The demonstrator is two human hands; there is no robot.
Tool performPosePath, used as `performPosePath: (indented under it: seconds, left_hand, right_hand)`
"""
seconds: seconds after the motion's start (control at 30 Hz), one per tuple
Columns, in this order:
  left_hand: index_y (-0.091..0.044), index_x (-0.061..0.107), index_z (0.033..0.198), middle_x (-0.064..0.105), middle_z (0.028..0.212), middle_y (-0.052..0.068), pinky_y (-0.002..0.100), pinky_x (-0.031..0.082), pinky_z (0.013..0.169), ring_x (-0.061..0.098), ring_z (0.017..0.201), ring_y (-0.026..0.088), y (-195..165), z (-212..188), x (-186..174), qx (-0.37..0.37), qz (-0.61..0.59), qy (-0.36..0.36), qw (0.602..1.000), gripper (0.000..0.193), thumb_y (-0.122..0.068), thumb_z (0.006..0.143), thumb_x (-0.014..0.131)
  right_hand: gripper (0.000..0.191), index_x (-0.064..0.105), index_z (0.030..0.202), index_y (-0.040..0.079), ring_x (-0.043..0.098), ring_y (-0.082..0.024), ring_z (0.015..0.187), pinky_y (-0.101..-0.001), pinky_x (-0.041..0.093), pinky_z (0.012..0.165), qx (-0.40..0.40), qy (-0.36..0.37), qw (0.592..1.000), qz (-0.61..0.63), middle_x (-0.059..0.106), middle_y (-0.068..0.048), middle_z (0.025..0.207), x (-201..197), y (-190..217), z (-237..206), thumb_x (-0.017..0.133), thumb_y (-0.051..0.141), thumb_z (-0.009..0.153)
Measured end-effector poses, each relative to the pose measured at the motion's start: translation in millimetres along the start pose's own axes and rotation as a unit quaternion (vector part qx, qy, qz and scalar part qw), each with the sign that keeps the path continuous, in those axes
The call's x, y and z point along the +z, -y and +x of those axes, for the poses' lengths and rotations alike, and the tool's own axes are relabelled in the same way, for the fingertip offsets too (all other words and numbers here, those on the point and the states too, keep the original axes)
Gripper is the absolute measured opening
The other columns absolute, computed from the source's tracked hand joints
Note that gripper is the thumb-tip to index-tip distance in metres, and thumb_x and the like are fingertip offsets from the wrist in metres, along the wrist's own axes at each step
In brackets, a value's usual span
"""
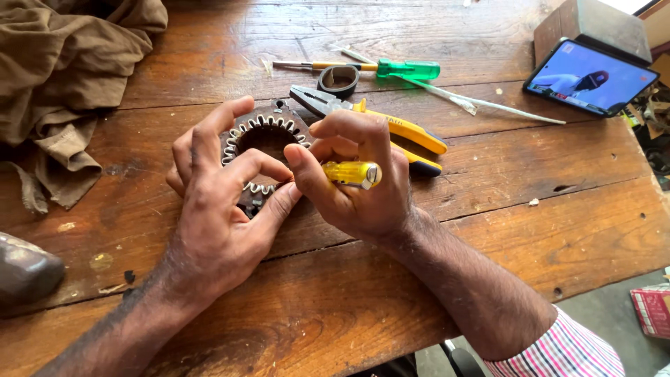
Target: The person holds a motor stator on a wooden workbench and uses a yellow screwdriver to scrape and clean the copper wire ends sitting in the stator slots, working around the ring and repositioning the stator to reach different slots. Pliers, screwdrivers, tape and a hammer lie on the bench and a phone plays video nearby.
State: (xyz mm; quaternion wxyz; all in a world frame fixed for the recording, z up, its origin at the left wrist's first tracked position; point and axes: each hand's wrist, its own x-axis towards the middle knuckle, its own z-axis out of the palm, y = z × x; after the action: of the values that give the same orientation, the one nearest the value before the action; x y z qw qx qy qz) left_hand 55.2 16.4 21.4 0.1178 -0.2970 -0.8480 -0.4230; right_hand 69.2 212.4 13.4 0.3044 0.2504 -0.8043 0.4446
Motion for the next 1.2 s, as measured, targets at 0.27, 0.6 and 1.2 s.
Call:
performPosePath:
  seconds: [0.27,0.6,1.2]
  left_hand:
    - [-0.017,0.077,0.093,0.039,0.152,0.016,0.059,0.019,0.115,0.025,0.145,0.035,3,2,-3,0.006,0.062,-0.007,0.998,0.023,-0.038,0.086,0.082]
    - [-0.007,0.039,0.151,0.04,0.151,0.02,0.061,0.018,0.116,0.031,0.146,0.033,22,4,-2,0.018,0.13,-0.035,0.991,0.096,-0.061,0.084,0.08]
    - [-0.007,0.042,0.147,0.048,0.147,0.017,0.057,0.017,0.114,0.041,0.141,0.03,24,6,-1,0.019,0.117,-0.005,0.993,0.086,-0.057,0.086,0.077]
  right_hand:
    - [0.038,0.041,0.129,0.004,0.074,-0.008,0.075,-0.0197,0.058,0.062,0.01,-0.018,1.0,0.004,0.072,-0.007,0.082,1,1,-1,0.073,0.006,0.108]
    - [0.035,0.04,0.125,0.003,0.074,-0.009,0.077,-0.0204,0.059,0.065,0.026,-0.024,0.999,0.025,0.073,-0.008,0.084,0,2,-5,0.071,0.005,0.11]
    - [0.032,0.043,0.125,0.004,0.073,-0.009,0.077,-0.021,0.06,0.064,0.016,-0.035,0.999,0.036,0.071,-0.009,0.086,3,2,-4,0.071,0.005,0.108]
